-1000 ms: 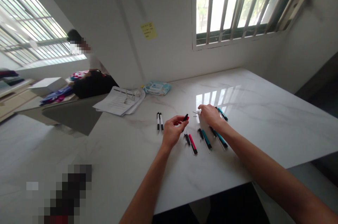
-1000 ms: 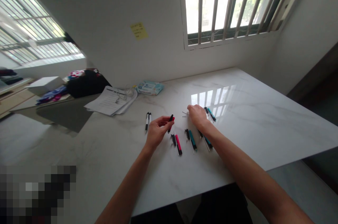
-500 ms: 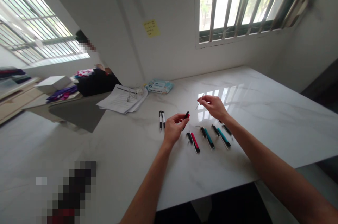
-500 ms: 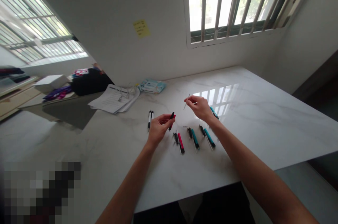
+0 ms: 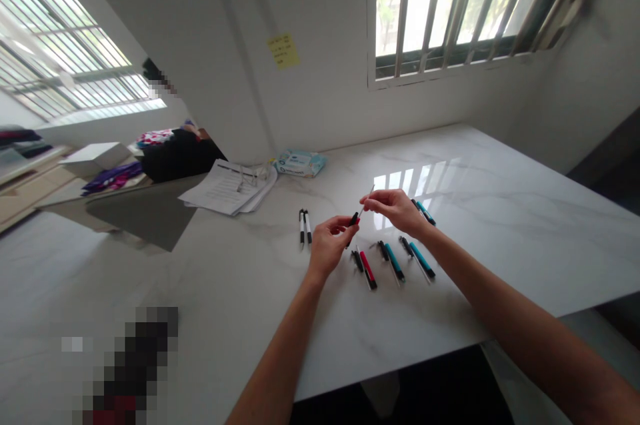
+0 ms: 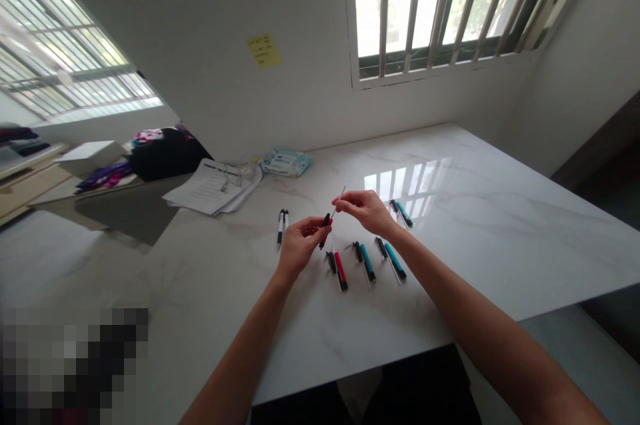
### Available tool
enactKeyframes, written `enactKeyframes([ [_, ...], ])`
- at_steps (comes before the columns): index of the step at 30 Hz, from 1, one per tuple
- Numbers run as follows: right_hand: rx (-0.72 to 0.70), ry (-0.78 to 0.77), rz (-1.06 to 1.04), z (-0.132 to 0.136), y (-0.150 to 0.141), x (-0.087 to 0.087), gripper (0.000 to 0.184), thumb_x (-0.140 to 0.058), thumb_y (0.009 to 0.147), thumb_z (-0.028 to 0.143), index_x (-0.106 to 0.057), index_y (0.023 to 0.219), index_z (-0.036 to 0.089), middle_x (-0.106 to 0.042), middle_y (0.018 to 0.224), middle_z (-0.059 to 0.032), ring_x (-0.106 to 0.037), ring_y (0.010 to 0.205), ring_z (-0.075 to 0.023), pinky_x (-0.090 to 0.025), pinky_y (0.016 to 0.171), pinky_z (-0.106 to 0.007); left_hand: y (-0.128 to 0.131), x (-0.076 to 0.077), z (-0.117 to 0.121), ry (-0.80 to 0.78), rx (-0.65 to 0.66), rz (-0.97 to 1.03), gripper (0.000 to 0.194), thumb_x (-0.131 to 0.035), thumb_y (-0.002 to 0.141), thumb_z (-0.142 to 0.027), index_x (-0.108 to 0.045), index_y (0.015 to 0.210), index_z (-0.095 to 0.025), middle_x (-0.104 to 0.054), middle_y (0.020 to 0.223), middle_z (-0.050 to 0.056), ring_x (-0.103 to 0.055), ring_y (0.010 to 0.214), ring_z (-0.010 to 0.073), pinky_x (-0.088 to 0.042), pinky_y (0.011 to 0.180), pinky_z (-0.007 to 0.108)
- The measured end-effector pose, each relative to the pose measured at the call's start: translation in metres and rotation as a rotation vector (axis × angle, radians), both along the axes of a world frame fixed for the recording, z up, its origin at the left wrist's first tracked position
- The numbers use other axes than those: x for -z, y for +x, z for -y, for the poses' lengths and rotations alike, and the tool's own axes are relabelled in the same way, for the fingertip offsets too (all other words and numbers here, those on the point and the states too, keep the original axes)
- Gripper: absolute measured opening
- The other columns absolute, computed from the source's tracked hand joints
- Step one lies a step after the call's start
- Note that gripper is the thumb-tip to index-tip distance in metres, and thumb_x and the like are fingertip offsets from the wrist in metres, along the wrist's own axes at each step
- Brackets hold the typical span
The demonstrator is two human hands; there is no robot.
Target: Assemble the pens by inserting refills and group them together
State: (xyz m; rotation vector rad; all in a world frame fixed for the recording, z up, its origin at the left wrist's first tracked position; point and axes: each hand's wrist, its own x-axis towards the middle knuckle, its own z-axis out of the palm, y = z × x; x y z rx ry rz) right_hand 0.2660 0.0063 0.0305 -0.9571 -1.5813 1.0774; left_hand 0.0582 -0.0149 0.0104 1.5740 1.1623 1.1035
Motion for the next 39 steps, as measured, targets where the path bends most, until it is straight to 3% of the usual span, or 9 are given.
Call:
enactKeyframes([
  [3, -0.041, 0.058, 0.189, 0.004, 0.003, -0.003, 0.031, -0.068, 0.089, 0.045, -0.079, 0.099, 0.017, -0.078, 0.108, -0.0091, -0.07, 0.092, -0.0189, -0.054, 0.082, -0.03, 0.001, 0.0, -0.001, -0.025, 0.003, 0.063, 0.032, -0.083, 0.073, -0.042, -0.081, 0.095, -0.018, -0.077, 0.087, 0.007, -0.065, 0.069, 0.0158, -0.052, 0.065, 0.027],
  [7, 0.048, 0.163, 0.58, 0.01, 0.007, -0.01, 0.017, -0.073, 0.086, 0.035, -0.081, 0.094, 0.022, -0.076, 0.085, -0.0033, -0.065, 0.077, -0.0159, -0.049, 0.073, -0.027, -0.001, -0.002, -0.003, -0.08, -0.064, 0.218, 0.033, -0.085, 0.069, -0.039, -0.079, 0.094, -0.018, -0.077, 0.09, 0.006, -0.066, 0.074, 0.0153, -0.053, 0.071, 0.027],
  [11, -0.092, 0.226, 0.905, 0.015, 0.005, -0.012, 0.009, -0.074, 0.085, 0.027, -0.082, 0.088, 0.025, -0.074, 0.079, -0.0019, -0.064, 0.075, -0.0164, -0.045, 0.07, -0.026, -0.004, -0.004, -0.004, -0.085, -0.104, 0.293, 0.034, -0.085, 0.07, -0.037, -0.079, 0.097, -0.017, -0.076, 0.088, 0.005, -0.065, 0.077, 0.0149, -0.052, 0.072, 0.026],
  [20, -0.157, 0.196, 1.13, 0.022, -0.016, 0.002, 0.019, -0.068, 0.081, 0.014, -0.083, 0.09, 0.022, -0.077, 0.084, -0.0082, -0.07, 0.078, -0.022, -0.047, 0.069, -0.028, -0.002, -0.002, -0.004, -0.069, -0.103, 0.274, 0.032, -0.084, 0.072, -0.038, -0.079, 0.096, -0.017, -0.075, 0.086, 0.005, -0.065, 0.076, 0.015, -0.052, 0.069, 0.026],
  [24, -0.136, 0.264, 0.995, 0.02, -0.018, 0.004, 0.013, -0.068, 0.081, 0.015, -0.079, 0.086, 0.02, -0.077, 0.084, -0.0074, -0.069, 0.083, -0.0216, -0.048, 0.074, -0.028, -0.002, 0.001, -0.004, -0.06, -0.099, 0.188, 0.034, -0.081, 0.074, -0.04, -0.079, 0.1, -0.017, -0.076, 0.087, 0.006, -0.065, 0.072, 0.0152, -0.051, 0.065, 0.026],
  [27, -0.012, 0.265, 0.75, 0.012, -0.007, 0.005, 0.009, -0.068, 0.081, 0.018, -0.076, 0.085, 0.019, -0.076, 0.082, -0.0036, -0.067, 0.078, -0.0176, -0.049, 0.074, -0.027, -0.004, 0.005, -0.004, 0.003, -0.147, 0.036, 0.034, -0.078, 0.078, -0.042, -0.079, 0.102, -0.019, -0.077, 0.092, 0.007, -0.063, 0.07, 0.0148, -0.049, 0.061, 0.025],
  [30, 0.106, 0.16, 0.418, 0.0, 0.008, 0.008, 0.009, -0.069, 0.082, 0.025, -0.075, 0.086, 0.019, -0.074, 0.079, -0.0026, -0.067, 0.072, -0.0158, -0.053, 0.071, -0.028, -0.006, 0.007, -0.003, 0.089, -0.192, -0.102, 0.03, -0.075, 0.082, -0.042, -0.08, 0.103, -0.022, -0.077, 0.097, 0.005, -0.063, 0.075, 0.0154, -0.05, 0.064, 0.025],
  [34, 0.144, 0.013, -0.03, -0.013, 0.017, 0.015, 0.027, -0.078, 0.078, 0.038, -0.076, 0.098, 0.02, -0.077, 0.091, -0.0057, -0.071, 0.082, -0.0187, -0.058, 0.077, -0.032, -0.004, 0.005, 0.0, 0.125, -0.189, -0.176, 0.025, -0.073, 0.083, -0.04, -0.081, 0.101, -0.025, -0.078, 0.096, 0.003, -0.063, 0.078, 0.0161, -0.051, 0.071, 0.027],
  [39, 0.163, -0.091, -0.274, -0.015, 0.014, 0.016, 0.032, -0.085, 0.073, 0.041, -0.077, 0.096, 0.021, -0.075, 0.085, -0.004, -0.07, 0.077, -0.0171, -0.058, 0.077, -0.033, -0.002, -0.001, 0.005, 0.176, -0.185, -0.217, 0.02, -0.073, 0.084, -0.037, -0.081, 0.098, -0.026, -0.078, 0.096, 0.002, -0.063, 0.078, 0.0162, -0.05, 0.074, 0.028],
])
